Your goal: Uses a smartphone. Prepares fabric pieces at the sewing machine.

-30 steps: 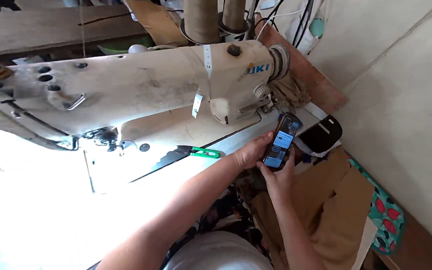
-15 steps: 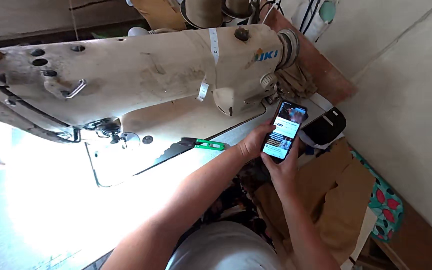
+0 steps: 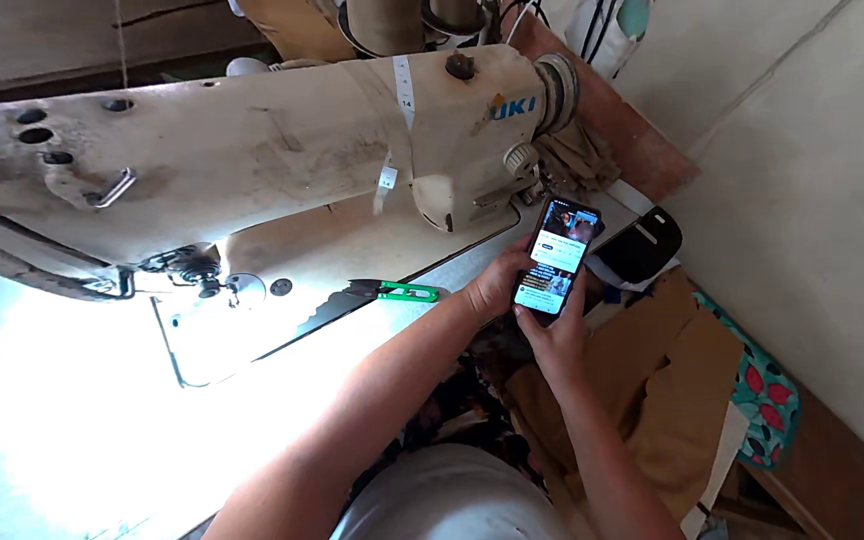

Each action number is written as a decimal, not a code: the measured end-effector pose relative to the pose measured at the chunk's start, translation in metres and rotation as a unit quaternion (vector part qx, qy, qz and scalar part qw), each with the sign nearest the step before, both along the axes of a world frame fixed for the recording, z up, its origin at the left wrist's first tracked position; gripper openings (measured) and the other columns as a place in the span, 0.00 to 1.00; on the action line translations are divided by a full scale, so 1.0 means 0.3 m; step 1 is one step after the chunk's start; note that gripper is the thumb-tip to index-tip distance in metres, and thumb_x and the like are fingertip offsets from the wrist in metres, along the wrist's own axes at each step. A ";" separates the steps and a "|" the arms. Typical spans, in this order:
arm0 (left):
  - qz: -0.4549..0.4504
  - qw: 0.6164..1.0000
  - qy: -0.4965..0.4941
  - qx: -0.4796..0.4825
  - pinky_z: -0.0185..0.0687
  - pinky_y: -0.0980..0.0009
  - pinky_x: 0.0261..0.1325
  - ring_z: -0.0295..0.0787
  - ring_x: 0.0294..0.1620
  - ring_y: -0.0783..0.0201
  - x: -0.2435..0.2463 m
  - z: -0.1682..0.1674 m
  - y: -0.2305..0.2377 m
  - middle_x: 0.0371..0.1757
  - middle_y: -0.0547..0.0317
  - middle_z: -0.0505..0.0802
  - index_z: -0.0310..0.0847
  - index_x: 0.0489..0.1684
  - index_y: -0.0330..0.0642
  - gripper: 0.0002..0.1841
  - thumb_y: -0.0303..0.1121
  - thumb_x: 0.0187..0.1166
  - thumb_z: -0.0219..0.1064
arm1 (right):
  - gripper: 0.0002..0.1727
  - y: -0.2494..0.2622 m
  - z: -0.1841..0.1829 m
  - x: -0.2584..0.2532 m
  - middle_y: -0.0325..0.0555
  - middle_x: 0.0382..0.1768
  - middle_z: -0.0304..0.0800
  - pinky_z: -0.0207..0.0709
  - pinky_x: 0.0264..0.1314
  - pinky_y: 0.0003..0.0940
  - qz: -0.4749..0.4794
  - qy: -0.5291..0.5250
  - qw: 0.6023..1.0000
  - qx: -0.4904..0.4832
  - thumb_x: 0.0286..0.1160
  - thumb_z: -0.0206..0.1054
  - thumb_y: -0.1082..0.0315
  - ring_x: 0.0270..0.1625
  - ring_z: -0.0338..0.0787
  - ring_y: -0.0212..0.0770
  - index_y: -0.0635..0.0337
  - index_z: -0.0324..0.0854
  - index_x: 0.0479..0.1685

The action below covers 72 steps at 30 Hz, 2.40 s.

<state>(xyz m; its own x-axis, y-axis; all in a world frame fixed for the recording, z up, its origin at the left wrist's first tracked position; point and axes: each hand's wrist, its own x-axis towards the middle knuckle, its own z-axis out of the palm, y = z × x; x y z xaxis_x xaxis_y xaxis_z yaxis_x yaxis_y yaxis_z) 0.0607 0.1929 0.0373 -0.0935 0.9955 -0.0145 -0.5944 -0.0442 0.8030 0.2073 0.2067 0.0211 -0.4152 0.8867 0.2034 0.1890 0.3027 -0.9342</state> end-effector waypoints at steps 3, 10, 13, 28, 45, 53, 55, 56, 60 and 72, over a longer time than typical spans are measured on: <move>0.004 1.000 0.001 -0.001 0.91 0.63 0.47 0.93 0.46 0.67 0.001 0.001 0.002 0.52 0.60 0.93 0.69 0.75 0.53 0.25 0.34 0.76 0.47 | 0.66 0.006 -0.007 0.002 0.65 0.87 0.59 0.74 0.81 0.34 0.007 0.001 1.000 0.008 0.60 0.81 0.59 0.83 0.73 0.41 0.59 0.32 0.97; -0.001 1.000 -0.006 -0.001 0.91 0.62 0.48 0.94 0.47 0.66 -0.001 0.001 0.005 0.53 0.59 0.93 0.70 0.75 0.53 0.25 0.35 0.76 0.47 | 0.66 0.006 -0.012 0.002 0.64 0.87 0.59 0.76 0.80 0.34 0.010 0.006 1.000 0.005 0.60 0.81 0.61 0.82 0.75 0.41 0.58 0.31 0.97; -0.004 1.000 0.000 0.002 0.91 0.62 0.49 0.94 0.47 0.65 -0.001 -0.004 0.005 0.53 0.59 0.93 0.69 0.74 0.53 0.25 0.35 0.75 0.48 | 0.67 0.005 -0.016 0.005 0.65 0.87 0.58 0.77 0.78 0.33 0.010 0.001 1.000 0.012 0.61 0.81 0.61 0.81 0.76 0.41 0.60 0.30 0.97; -0.012 1.000 0.001 0.009 0.91 0.62 0.51 0.93 0.49 0.65 0.000 0.003 0.011 0.53 0.59 0.93 0.68 0.73 0.51 0.25 0.31 0.74 0.46 | 0.67 -0.001 -0.036 0.016 0.66 0.89 0.55 0.75 0.80 0.33 0.018 -0.006 0.999 0.029 0.63 0.80 0.60 0.84 0.74 0.41 0.58 0.26 0.97; -0.004 1.000 0.024 0.002 0.91 0.62 0.47 0.94 0.45 0.65 0.001 -0.006 0.009 0.52 0.57 0.94 0.71 0.73 0.51 0.27 0.30 0.69 0.53 | 0.66 0.000 -0.018 0.027 0.65 0.88 0.57 0.76 0.79 0.33 0.021 -0.028 0.999 0.017 0.64 0.78 0.60 0.83 0.75 0.40 0.58 0.27 0.97; 0.001 1.000 0.031 -0.004 0.91 0.63 0.49 0.93 0.47 0.65 0.002 0.000 0.006 0.54 0.57 0.93 0.71 0.74 0.51 0.26 0.30 0.72 0.52 | 0.66 0.001 -0.018 0.029 0.64 0.89 0.56 0.76 0.79 0.33 0.025 -0.023 0.999 0.011 0.65 0.78 0.61 0.83 0.74 0.40 0.57 0.26 0.97; 0.000 1.000 0.028 -0.011 0.91 0.63 0.49 0.93 0.48 0.65 0.002 0.003 0.005 0.54 0.57 0.93 0.71 0.74 0.52 0.25 0.33 0.74 0.51 | 0.66 0.001 -0.019 0.030 0.64 0.88 0.57 0.77 0.79 0.34 0.025 -0.023 0.999 0.013 0.65 0.78 0.61 0.83 0.75 0.41 0.56 0.27 0.97; -0.001 1.000 0.025 -0.012 0.91 0.63 0.49 0.93 0.48 0.65 0.001 0.003 0.005 0.54 0.58 0.93 0.70 0.75 0.52 0.25 0.35 0.76 0.49 | 0.66 0.001 -0.017 0.029 0.64 0.88 0.57 0.76 0.80 0.34 0.024 -0.029 0.999 0.015 0.65 0.78 0.60 0.83 0.74 0.41 0.57 0.27 0.97; -0.003 1.000 0.020 -0.008 0.91 0.62 0.51 0.93 0.49 0.66 0.000 0.005 0.004 0.54 0.59 0.93 0.67 0.78 0.53 0.25 0.41 0.83 0.42 | 0.66 0.001 -0.018 0.029 0.66 0.88 0.56 0.74 0.81 0.34 0.021 -0.038 0.999 0.022 0.65 0.78 0.59 0.84 0.73 0.42 0.60 0.26 0.97; -0.004 1.000 -0.002 -0.005 0.90 0.61 0.59 0.92 0.56 0.65 0.004 0.014 -0.001 0.58 0.59 0.93 0.71 0.76 0.49 0.30 0.55 0.91 0.33 | 0.65 0.003 -0.016 0.031 0.65 0.88 0.57 0.76 0.79 0.33 0.026 -0.034 0.999 0.017 0.65 0.77 0.60 0.82 0.75 0.40 0.59 0.26 0.97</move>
